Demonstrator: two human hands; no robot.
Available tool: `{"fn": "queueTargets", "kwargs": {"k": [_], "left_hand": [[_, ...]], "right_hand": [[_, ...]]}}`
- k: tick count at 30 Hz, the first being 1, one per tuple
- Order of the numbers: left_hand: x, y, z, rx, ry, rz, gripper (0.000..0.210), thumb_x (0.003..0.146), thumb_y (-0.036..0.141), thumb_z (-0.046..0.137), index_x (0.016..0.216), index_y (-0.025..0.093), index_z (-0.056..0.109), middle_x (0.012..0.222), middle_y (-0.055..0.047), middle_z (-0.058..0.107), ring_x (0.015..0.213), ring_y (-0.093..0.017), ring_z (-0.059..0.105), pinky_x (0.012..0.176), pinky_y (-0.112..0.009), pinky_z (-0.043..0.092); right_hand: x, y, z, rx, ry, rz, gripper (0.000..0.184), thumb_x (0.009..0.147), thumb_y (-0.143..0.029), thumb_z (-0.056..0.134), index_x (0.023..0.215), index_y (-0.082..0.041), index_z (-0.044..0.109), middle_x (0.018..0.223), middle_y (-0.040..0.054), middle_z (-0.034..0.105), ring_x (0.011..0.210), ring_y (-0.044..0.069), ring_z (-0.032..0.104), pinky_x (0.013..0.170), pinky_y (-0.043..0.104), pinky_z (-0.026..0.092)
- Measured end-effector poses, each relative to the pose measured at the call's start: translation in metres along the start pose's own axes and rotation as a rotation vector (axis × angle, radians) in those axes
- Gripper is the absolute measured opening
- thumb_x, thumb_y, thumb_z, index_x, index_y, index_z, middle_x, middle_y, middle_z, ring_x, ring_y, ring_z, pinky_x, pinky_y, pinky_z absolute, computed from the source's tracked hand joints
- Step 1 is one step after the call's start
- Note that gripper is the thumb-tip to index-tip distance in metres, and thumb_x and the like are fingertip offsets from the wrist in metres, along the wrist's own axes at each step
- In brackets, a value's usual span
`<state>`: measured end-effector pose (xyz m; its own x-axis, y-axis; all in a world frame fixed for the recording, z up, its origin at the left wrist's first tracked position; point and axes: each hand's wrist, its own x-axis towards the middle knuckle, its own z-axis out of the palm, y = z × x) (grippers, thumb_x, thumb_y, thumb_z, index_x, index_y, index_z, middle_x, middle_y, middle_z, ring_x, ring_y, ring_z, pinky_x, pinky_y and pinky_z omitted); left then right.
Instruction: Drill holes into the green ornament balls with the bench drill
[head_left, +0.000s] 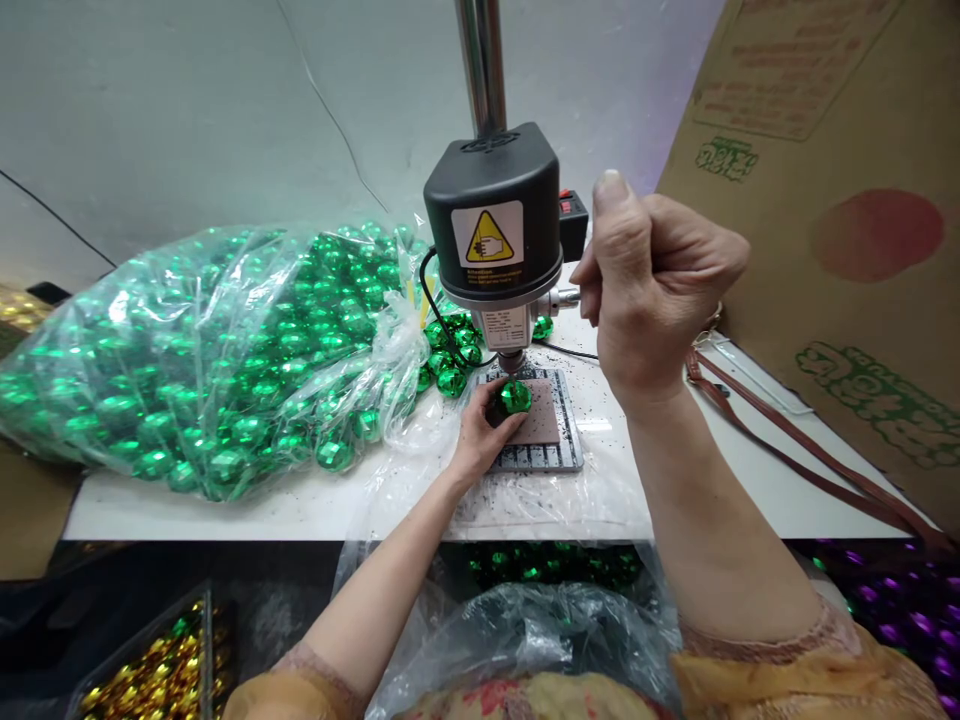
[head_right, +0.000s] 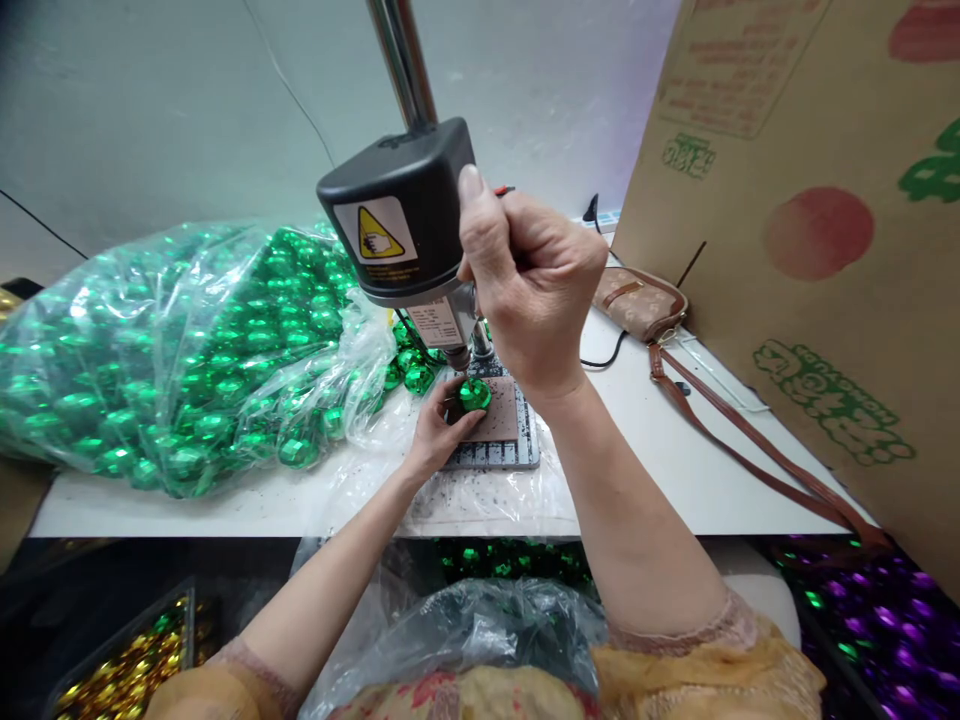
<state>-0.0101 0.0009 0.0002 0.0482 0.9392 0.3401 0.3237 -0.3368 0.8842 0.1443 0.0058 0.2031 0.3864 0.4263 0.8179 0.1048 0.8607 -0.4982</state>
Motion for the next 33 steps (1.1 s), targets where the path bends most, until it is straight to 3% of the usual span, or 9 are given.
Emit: {"fn": "queueTargets", "kwargs": {"k": [7,14,25,33], "left_hand": [[-0.003,0.004,0.004,0.061,-0.013,0.047,0.054,0.077,0.029,0.078,0.125,0.022,0.054,0.118,-0.008,0.065,0.110,-0.024,0.064,0.097,-0.041,0.052],[-0.004,0.000,0.005,0.052,-0.004,0.026,0.055,0.077,0.029,0.079,0.124,0.022,0.053,0.119,-0.007,0.065,0.112,-0.025,0.063,0.099,-0.042,0.051],[-0.004,0.005,0.004,0.025,-0.013,0.040,0.052,0.078,0.031,0.078,0.124,0.022,0.054,0.120,-0.008,0.064,0.114,-0.025,0.062,0.100,-0.042,0.050],[-0.004,0.006,0.004,0.007,-0.017,0.055,0.054,0.078,0.033,0.078,0.125,0.022,0.055,0.120,-0.008,0.064,0.115,-0.026,0.061,0.101,-0.042,0.049]], "right_hand": [[-0.001,0.001,-0.001,-0.103,-0.005,0.013,0.046,0.095,-0.025,0.054,0.050,-0.019,0.047,0.043,-0.0070,0.040,0.039,0.002,0.035,0.047,0.023,0.035],[-0.014,0.003,-0.006,0.021,0.008,-0.047,0.045,0.092,-0.023,0.058,0.048,-0.018,0.049,0.040,-0.0076,0.040,0.037,0.002,0.035,0.043,0.024,0.030],[-0.027,0.008,-0.011,0.003,0.013,-0.116,0.049,0.092,-0.034,0.059,0.047,-0.019,0.047,0.039,-0.0071,0.037,0.037,0.002,0.034,0.042,0.026,0.026],[-0.033,0.015,-0.015,-0.066,0.003,-0.105,0.050,0.094,-0.032,0.053,0.047,-0.020,0.039,0.041,-0.0053,0.033,0.040,0.006,0.034,0.045,0.030,0.026]]}}
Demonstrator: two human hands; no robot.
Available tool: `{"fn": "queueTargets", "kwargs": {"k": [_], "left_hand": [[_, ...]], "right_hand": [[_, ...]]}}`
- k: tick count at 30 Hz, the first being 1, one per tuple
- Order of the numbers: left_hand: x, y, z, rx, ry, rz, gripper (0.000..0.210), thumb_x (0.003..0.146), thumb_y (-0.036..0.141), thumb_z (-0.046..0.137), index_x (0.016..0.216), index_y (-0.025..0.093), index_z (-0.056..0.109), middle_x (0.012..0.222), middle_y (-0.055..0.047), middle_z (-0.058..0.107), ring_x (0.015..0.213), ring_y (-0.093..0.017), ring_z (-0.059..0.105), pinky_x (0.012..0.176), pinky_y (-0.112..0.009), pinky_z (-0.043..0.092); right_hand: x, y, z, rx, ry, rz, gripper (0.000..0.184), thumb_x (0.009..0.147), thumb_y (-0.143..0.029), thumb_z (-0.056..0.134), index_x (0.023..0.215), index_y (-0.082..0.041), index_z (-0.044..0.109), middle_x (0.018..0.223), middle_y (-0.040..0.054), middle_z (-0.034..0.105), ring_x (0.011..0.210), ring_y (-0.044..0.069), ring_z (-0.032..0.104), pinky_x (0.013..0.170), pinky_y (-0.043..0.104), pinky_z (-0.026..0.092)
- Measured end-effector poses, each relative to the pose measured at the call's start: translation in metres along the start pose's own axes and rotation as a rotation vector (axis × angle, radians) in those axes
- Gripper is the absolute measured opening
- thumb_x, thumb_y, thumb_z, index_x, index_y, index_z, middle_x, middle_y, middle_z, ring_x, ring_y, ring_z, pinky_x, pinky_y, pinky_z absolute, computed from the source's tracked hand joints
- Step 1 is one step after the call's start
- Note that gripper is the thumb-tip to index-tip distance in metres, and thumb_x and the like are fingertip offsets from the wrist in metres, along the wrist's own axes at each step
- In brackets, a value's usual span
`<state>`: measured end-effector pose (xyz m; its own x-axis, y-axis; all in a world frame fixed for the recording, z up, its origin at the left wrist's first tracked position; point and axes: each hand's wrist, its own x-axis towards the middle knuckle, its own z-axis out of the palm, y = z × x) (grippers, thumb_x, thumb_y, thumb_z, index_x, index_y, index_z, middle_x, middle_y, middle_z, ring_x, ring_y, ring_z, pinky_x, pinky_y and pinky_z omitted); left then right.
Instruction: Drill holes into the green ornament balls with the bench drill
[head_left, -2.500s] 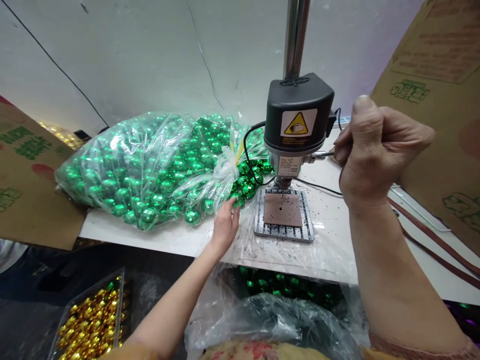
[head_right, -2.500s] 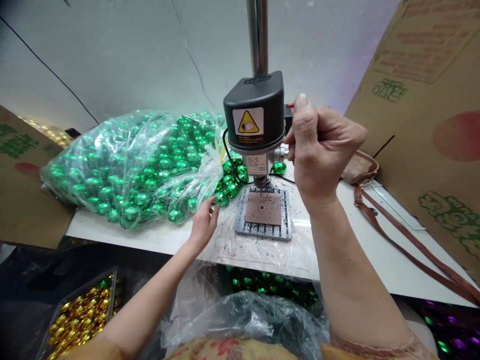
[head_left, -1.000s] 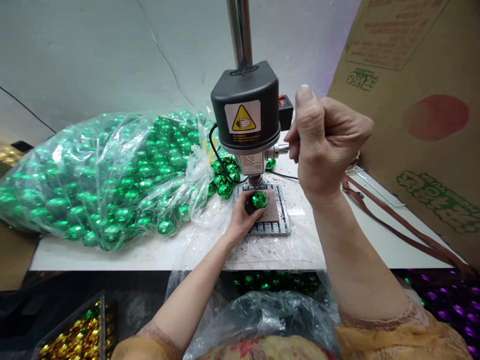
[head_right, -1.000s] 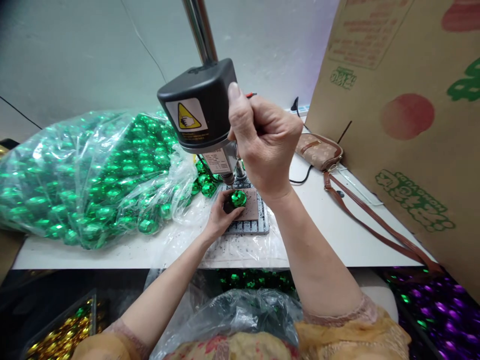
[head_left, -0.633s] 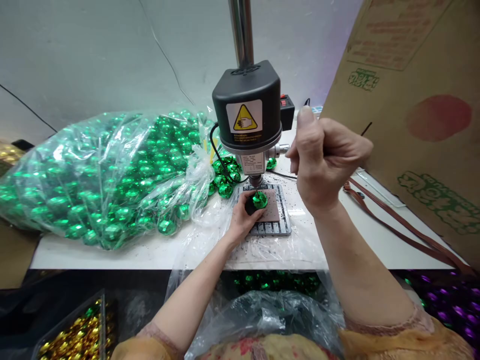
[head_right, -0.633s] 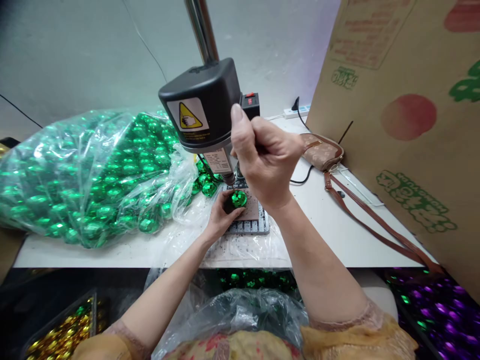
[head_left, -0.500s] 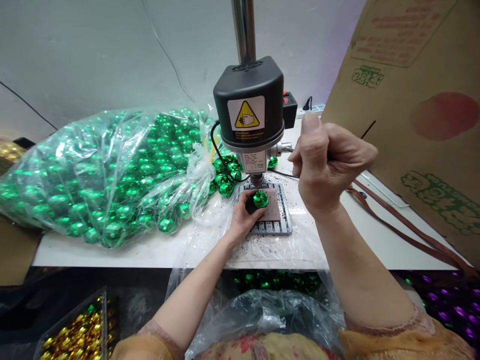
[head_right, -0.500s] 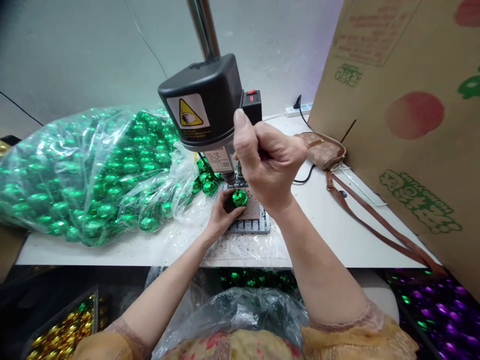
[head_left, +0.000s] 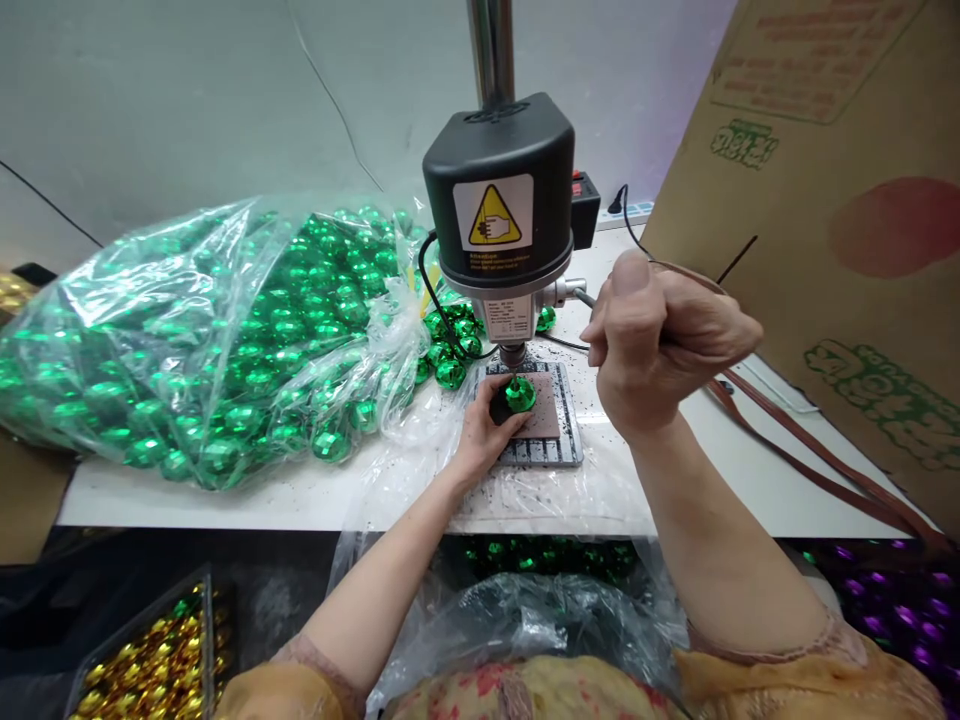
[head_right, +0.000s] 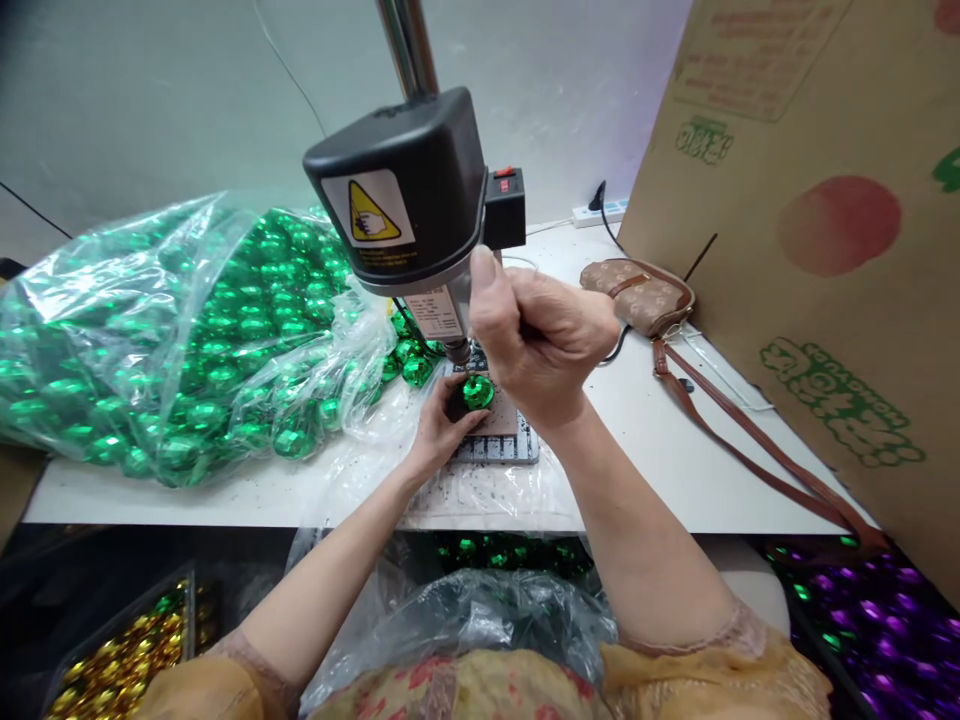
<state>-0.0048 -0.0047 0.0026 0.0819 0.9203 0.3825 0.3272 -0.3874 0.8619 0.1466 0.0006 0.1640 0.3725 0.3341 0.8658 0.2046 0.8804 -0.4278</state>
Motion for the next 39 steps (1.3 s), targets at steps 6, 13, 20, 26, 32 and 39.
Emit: {"fn": "queueTargets", "kwargs": {"k": [6,13,20,26,32,39], "left_hand": [[0.000,0.000,0.001,-0.002,0.011,-0.006,0.053,0.078,0.032,0.078,0.124,0.022,0.056,0.119,-0.007,0.064,0.115,-0.025,0.061,0.101,-0.041,0.049],[0.000,0.004,0.001,0.021,0.016,0.010,0.051,0.079,0.033,0.077,0.124,0.022,0.055,0.118,-0.007,0.065,0.114,-0.025,0.062,0.101,-0.040,0.049],[0.000,0.003,0.001,0.021,0.010,0.021,0.052,0.080,0.033,0.077,0.125,0.022,0.054,0.120,-0.008,0.065,0.115,-0.025,0.062,0.100,-0.040,0.050],[-0.001,0.002,0.001,0.010,0.010,0.012,0.052,0.080,0.033,0.077,0.125,0.022,0.054,0.119,-0.008,0.065,0.113,-0.025,0.062,0.099,-0.040,0.050],[-0.001,0.000,0.003,0.025,0.028,0.006,0.051,0.078,0.030,0.078,0.124,0.022,0.055,0.119,-0.007,0.064,0.114,-0.024,0.062,0.101,-0.041,0.050],[-0.034,0.016,-0.007,0.213,0.157,0.157,0.044,0.083,0.033,0.074,0.123,0.023,0.057,0.112,-0.007,0.063,0.106,-0.022,0.064,0.090,-0.037,0.055]], "right_hand": [[-0.007,0.006,-0.001,0.088,0.022,-0.134,0.047,0.091,-0.021,0.055,0.046,-0.019,0.042,0.039,-0.0076,0.031,0.036,0.004,0.032,0.041,0.027,0.023],[-0.011,0.013,-0.004,0.110,0.009,-0.207,0.048,0.088,-0.017,0.055,0.044,-0.019,0.037,0.038,-0.0075,0.033,0.034,0.005,0.034,0.036,0.026,0.023],[-0.015,0.020,-0.004,0.133,0.027,-0.289,0.047,0.085,-0.008,0.055,0.047,-0.018,0.029,0.040,-0.0083,0.035,0.035,0.004,0.039,0.037,0.023,0.025],[-0.023,0.026,-0.010,0.149,-0.016,-0.346,0.042,0.079,-0.005,0.060,0.047,-0.018,0.036,0.040,-0.0099,0.040,0.032,0.003,0.036,0.033,0.023,0.026],[0.012,-0.006,0.005,0.128,0.018,0.011,0.042,0.089,-0.011,0.057,0.048,-0.019,0.050,0.040,-0.0076,0.041,0.036,0.003,0.038,0.040,0.025,0.028],[0.038,-0.010,0.014,0.051,-0.017,0.084,0.046,0.092,-0.031,0.057,0.048,-0.018,0.050,0.042,-0.0074,0.039,0.037,0.002,0.032,0.046,0.025,0.031]]}}
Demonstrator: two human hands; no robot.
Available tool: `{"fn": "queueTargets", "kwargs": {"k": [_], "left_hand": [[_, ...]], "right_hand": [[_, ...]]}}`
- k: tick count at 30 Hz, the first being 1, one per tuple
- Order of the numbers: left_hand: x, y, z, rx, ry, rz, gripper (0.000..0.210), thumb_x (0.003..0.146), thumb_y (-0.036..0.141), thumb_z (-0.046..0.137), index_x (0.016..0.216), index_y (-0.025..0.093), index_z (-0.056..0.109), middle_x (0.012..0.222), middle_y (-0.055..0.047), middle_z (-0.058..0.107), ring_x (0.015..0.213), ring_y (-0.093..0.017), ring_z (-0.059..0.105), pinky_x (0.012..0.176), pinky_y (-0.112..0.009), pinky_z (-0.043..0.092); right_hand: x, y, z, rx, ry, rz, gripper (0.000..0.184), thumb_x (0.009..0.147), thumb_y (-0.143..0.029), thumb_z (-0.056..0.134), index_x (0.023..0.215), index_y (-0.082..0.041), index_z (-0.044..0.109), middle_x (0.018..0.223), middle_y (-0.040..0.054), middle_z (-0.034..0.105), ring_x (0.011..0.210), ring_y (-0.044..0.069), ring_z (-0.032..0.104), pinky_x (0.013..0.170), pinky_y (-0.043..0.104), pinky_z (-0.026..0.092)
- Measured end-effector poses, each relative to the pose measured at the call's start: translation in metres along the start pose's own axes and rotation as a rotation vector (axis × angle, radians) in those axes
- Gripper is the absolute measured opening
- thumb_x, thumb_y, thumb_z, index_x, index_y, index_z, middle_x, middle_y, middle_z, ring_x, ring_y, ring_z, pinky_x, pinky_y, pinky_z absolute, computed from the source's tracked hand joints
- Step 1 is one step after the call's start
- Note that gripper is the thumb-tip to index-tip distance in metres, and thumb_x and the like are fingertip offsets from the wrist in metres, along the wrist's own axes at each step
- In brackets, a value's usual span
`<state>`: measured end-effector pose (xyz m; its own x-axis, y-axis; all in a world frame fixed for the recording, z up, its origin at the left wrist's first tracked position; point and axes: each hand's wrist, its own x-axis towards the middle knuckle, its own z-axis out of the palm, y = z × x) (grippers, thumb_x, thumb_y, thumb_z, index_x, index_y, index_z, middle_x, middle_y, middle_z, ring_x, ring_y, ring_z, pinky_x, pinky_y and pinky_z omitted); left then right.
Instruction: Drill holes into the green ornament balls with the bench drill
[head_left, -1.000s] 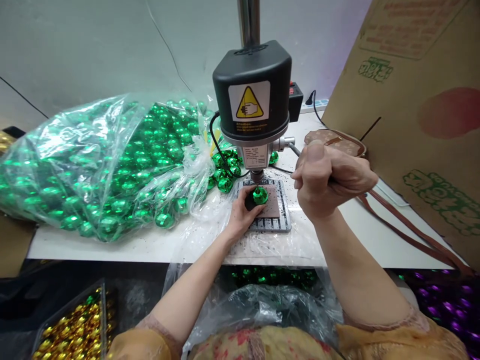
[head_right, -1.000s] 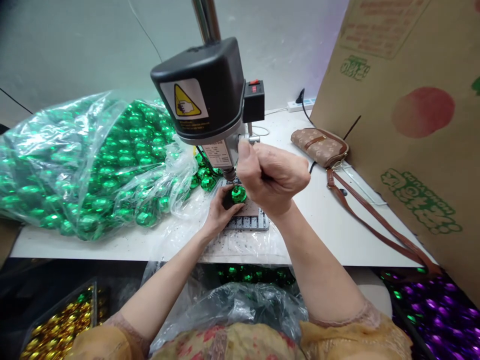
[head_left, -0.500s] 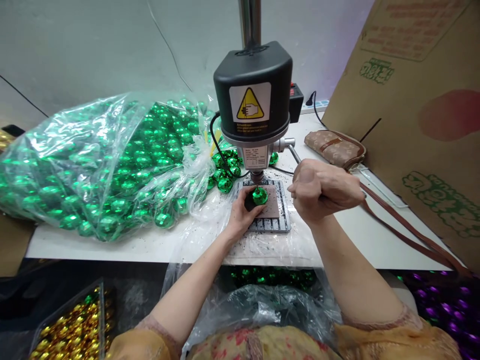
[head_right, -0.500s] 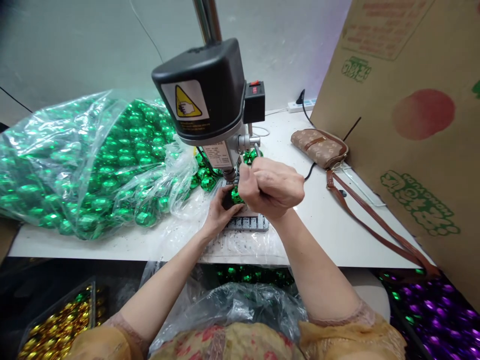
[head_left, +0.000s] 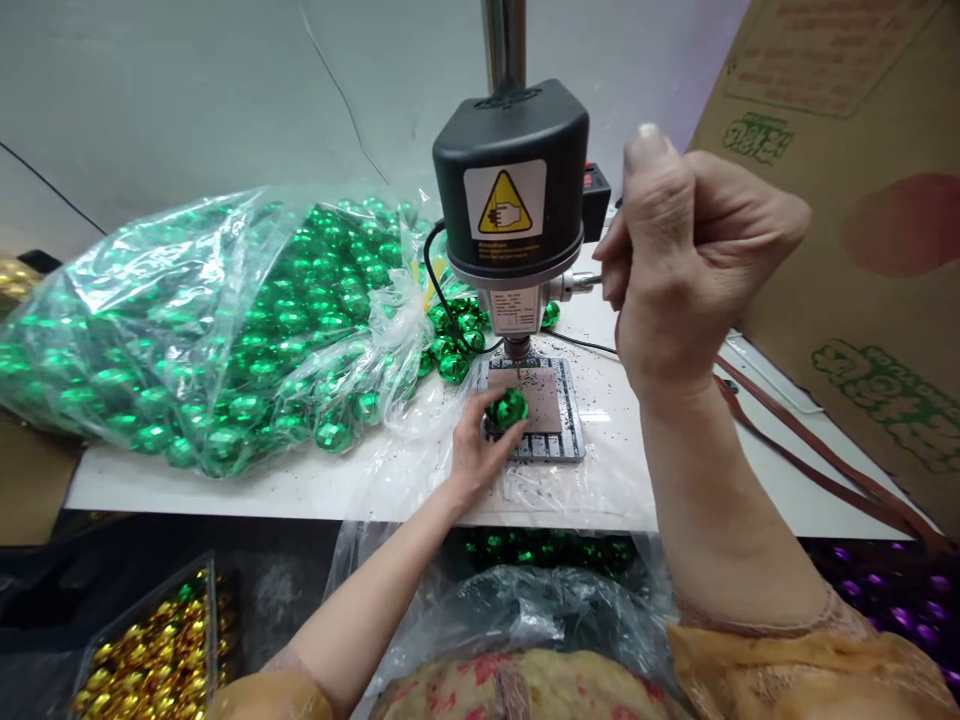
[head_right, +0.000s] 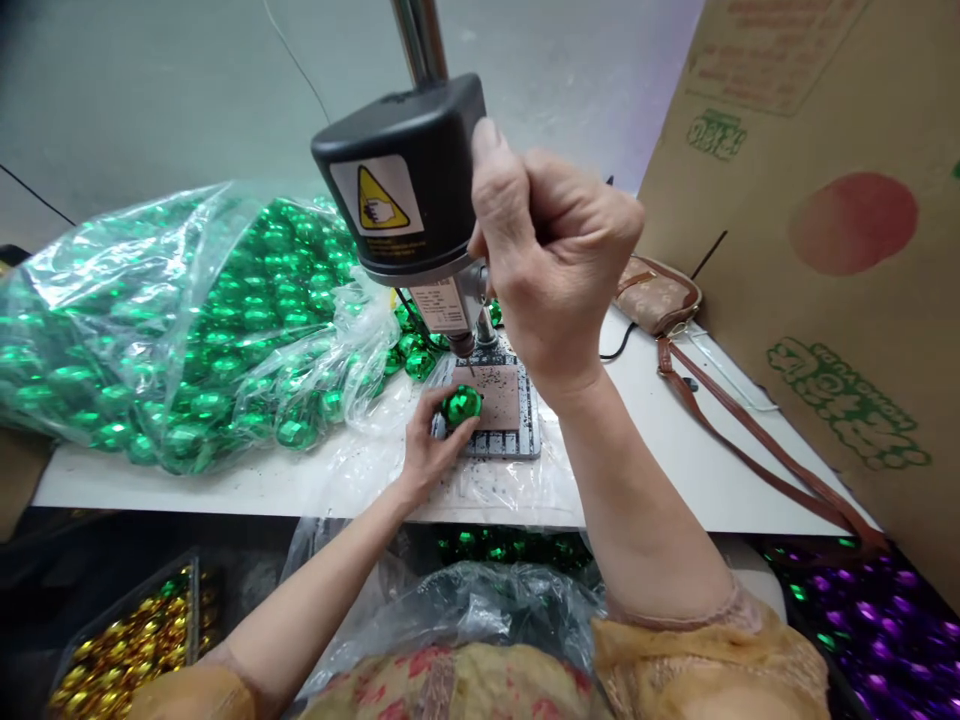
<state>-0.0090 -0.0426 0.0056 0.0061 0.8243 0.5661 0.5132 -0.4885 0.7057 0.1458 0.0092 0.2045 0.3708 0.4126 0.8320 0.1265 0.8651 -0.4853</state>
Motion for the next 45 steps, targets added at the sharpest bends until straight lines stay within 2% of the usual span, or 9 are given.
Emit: {"fn": "queueTargets", "kwargs": {"k": [7,10,13,16,22,26,29,33,45], "left_hand": [[-0.103,0.030,-0.056,0.307,-0.459,0.583,0.041,0.089,0.045,0.065,0.124,0.024,0.060,0.121,-0.012,0.061,0.104,-0.024,0.064,0.084,-0.036,0.058],[-0.109,0.031,-0.069,0.376,-0.430,0.670,0.039,0.094,0.049,0.057,0.125,0.025,0.059,0.124,-0.010,0.062,0.115,-0.023,0.061,0.093,-0.038,0.057],[-0.066,0.016,-0.073,0.411,-0.161,0.497,0.027,0.096,0.028,0.054,0.123,0.023,0.060,0.117,-0.009,0.065,0.110,-0.020,0.063,0.090,-0.035,0.057],[0.005,-0.012,-0.069,0.422,0.039,0.110,0.024,0.098,0.025,0.050,0.117,0.022,0.063,0.106,-0.009,0.068,0.099,-0.021,0.065,0.084,-0.036,0.054],[0.090,-0.066,-0.046,0.387,0.039,-0.397,0.026,0.080,0.041,0.075,0.093,0.020,0.066,0.075,-0.006,0.064,0.079,-0.026,0.064,0.079,-0.039,0.049],[0.089,-0.071,-0.045,0.144,0.031,-0.541,0.039,0.065,0.035,0.086,0.092,0.020,0.062,0.063,0.003,0.053,0.067,-0.020,0.059,0.069,-0.033,0.049],[0.081,-0.057,-0.050,-0.288,0.147,-0.594,0.043,0.068,0.036,0.080,0.102,0.020,0.060,0.075,0.002,0.058,0.069,-0.015,0.059,0.066,-0.029,0.053],[0.064,-0.027,-0.042,-0.722,0.109,-0.603,0.048,0.071,0.039,0.079,0.111,0.021,0.058,0.096,-0.003,0.068,0.081,-0.014,0.066,0.074,-0.029,0.056],[0.038,-0.032,0.008,-0.416,-0.002,-0.381,0.058,0.065,0.042,0.087,0.110,0.020,0.058,0.107,-0.007,0.069,0.096,-0.020,0.067,0.086,-0.035,0.053]], "right_hand": [[-0.006,0.002,0.000,0.006,0.034,-0.021,0.046,0.091,-0.030,0.059,0.048,-0.016,0.049,0.042,-0.0073,0.039,0.040,0.000,0.034,0.047,0.023,0.030],[-0.007,0.000,0.000,-0.011,0.038,-0.017,0.048,0.090,-0.035,0.060,0.048,-0.018,0.048,0.042,-0.0066,0.039,0.039,0.001,0.034,0.046,0.024,0.029],[-0.007,0.001,0.001,-0.004,0.056,-0.045,0.048,0.090,-0.032,0.061,0.047,-0.018,0.048,0.040,-0.0068,0.039,0.037,0.002,0.033,0.044,0.025,0.028],[-0.007,0.002,0.000,0.021,0.067,-0.059,0.046,0.090,-0.022,0.062,0.046,-0.017,0.049,0.038,-0.0071,0.039,0.035,0.001,0.033,0.042,0.025,0.026],[-0.008,0.000,-0.001,-0.010,0.038,-0.008,0.045,0.091,-0.025,0.061,0.047,-0.018,0.051,0.039,-0.0071,0.040,0.036,0.002,0.035,0.044,0.025,0.030],[-0.009,-0.003,-0.003,-0.023,0.034,-0.002,0.046,0.090,-0.030,0.062,0.047,-0.018,0.051,0.039,-0.0071,0.039,0.036,0.003,0.035,0.045,0.026,0.031],[-0.010,-0.003,-0.003,-0.012,0.032,-0.008,0.047,0.090,-0.034,0.061,0.048,-0.018,0.051,0.039,-0.0070,0.039,0.036,0.002,0.034,0.045,0.026,0.031],[-0.011,-0.003,-0.003,-0.001,0.032,-0.010,0.046,0.091,-0.029,0.060,0.048,-0.018,0.049,0.040,-0.0071,0.040,0.037,0.002,0.034,0.045,0.026,0.031],[-0.012,0.000,-0.003,0.019,0.020,-0.016,0.044,0.093,-0.024,0.056,0.050,-0.017,0.049,0.042,-0.0078,0.041,0.037,0.001,0.036,0.045,0.024,0.032]]}}
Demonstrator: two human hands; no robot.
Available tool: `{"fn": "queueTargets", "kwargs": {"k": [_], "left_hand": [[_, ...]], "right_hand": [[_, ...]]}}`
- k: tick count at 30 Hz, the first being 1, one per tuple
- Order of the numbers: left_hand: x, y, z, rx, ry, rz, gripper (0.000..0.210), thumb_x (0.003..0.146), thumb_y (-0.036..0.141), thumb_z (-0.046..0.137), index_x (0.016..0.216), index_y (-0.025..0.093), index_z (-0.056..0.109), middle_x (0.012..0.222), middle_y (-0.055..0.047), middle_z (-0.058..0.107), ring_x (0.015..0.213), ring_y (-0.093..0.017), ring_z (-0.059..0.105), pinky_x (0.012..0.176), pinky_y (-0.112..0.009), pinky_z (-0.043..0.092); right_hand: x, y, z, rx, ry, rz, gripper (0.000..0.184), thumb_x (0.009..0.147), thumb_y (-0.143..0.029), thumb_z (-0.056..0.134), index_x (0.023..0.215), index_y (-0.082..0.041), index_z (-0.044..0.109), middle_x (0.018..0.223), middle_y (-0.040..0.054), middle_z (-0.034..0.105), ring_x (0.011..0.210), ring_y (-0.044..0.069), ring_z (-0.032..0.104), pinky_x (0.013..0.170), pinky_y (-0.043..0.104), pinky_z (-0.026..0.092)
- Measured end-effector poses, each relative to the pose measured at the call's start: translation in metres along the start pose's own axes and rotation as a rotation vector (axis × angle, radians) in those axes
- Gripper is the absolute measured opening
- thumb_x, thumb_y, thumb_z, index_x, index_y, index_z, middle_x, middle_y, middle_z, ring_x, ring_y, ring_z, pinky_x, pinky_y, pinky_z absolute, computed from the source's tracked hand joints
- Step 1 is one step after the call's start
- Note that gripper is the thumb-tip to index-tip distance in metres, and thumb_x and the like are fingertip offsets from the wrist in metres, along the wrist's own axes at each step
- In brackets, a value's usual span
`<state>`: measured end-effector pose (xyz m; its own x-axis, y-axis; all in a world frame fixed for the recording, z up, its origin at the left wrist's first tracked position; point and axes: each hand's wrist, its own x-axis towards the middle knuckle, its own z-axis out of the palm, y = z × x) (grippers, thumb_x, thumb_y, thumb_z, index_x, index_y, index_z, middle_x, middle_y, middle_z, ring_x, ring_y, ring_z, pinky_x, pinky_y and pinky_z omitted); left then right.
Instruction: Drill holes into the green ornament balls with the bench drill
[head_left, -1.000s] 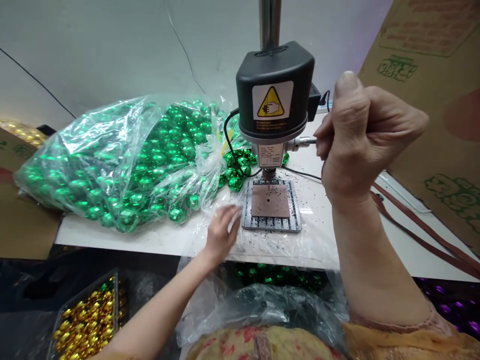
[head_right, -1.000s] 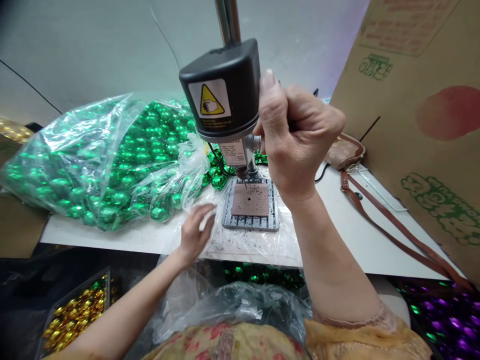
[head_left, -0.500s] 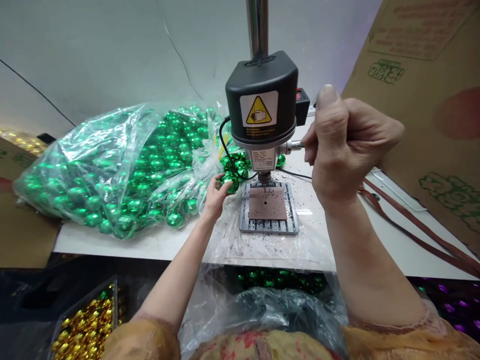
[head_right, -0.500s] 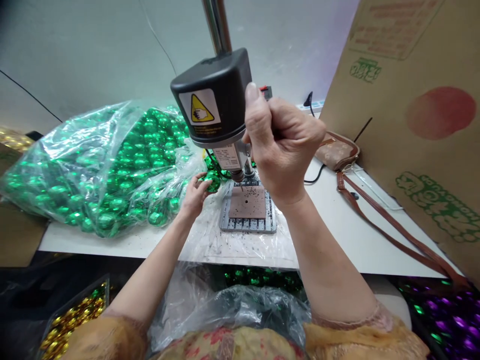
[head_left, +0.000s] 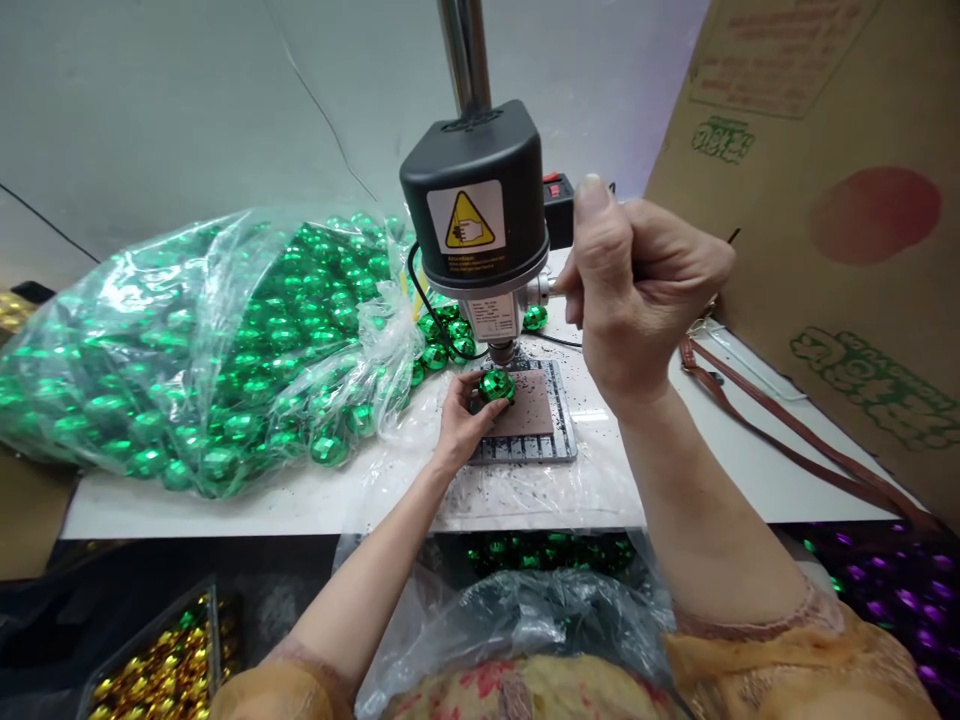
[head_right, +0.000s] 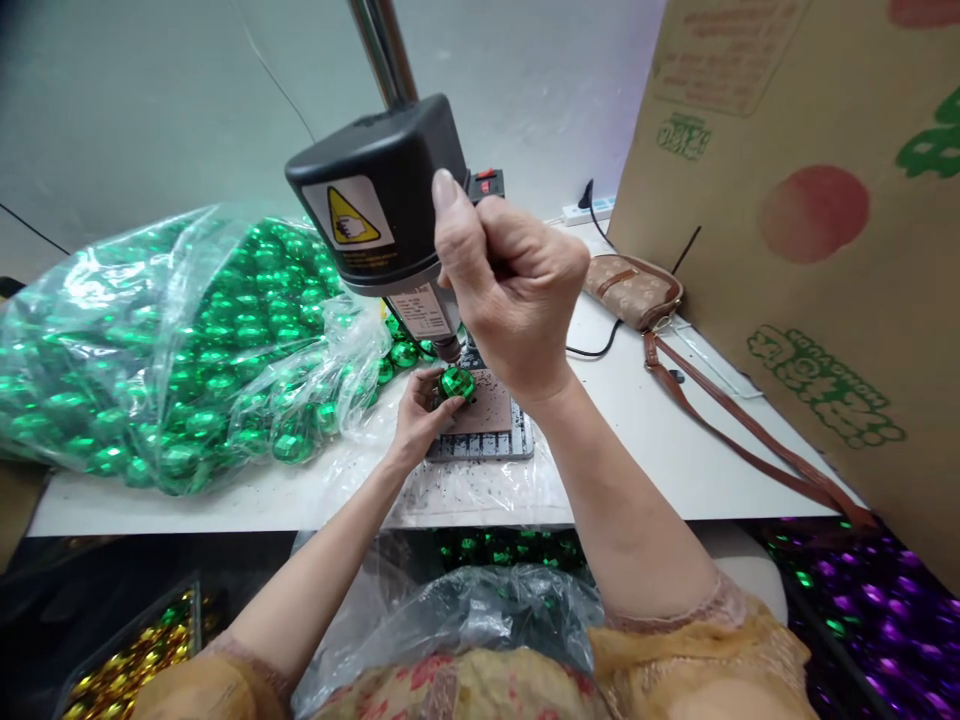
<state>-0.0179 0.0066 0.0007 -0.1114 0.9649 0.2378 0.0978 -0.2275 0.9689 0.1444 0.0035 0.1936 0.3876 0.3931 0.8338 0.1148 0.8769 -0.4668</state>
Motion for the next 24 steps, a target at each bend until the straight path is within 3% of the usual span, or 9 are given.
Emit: {"fn": "queueTargets", "kwargs": {"k": [9,20,24], "left_hand": [[-0.004,0.005,0.004,0.298,-0.151,0.165,0.056,0.074,0.036,0.080,0.123,0.021,0.058,0.119,-0.009,0.066,0.113,-0.026,0.062,0.100,-0.044,0.049],[-0.008,0.003,0.014,0.195,-0.151,0.115,0.051,0.077,0.039,0.078,0.119,0.020,0.055,0.110,-0.007,0.067,0.103,-0.021,0.064,0.092,-0.036,0.052],[-0.008,0.001,0.014,0.208,-0.139,0.110,0.052,0.077,0.038,0.079,0.119,0.020,0.055,0.112,-0.008,0.066,0.105,-0.022,0.064,0.094,-0.038,0.052]], "right_hand": [[-0.001,0.000,0.001,-0.084,0.021,0.013,0.051,0.093,-0.040,0.056,0.048,-0.019,0.043,0.043,-0.0070,0.038,0.038,0.002,0.033,0.045,0.024,0.034],[0.001,-0.002,-0.001,-0.058,-0.005,-0.002,0.047,0.093,-0.032,0.057,0.049,-0.019,0.047,0.042,-0.0072,0.039,0.038,0.002,0.034,0.046,0.024,0.034],[-0.005,0.001,-0.001,0.019,0.033,-0.049,0.046,0.090,-0.021,0.059,0.047,-0.018,0.047,0.040,-0.0075,0.038,0.036,0.002,0.034,0.042,0.026,0.028]]}}
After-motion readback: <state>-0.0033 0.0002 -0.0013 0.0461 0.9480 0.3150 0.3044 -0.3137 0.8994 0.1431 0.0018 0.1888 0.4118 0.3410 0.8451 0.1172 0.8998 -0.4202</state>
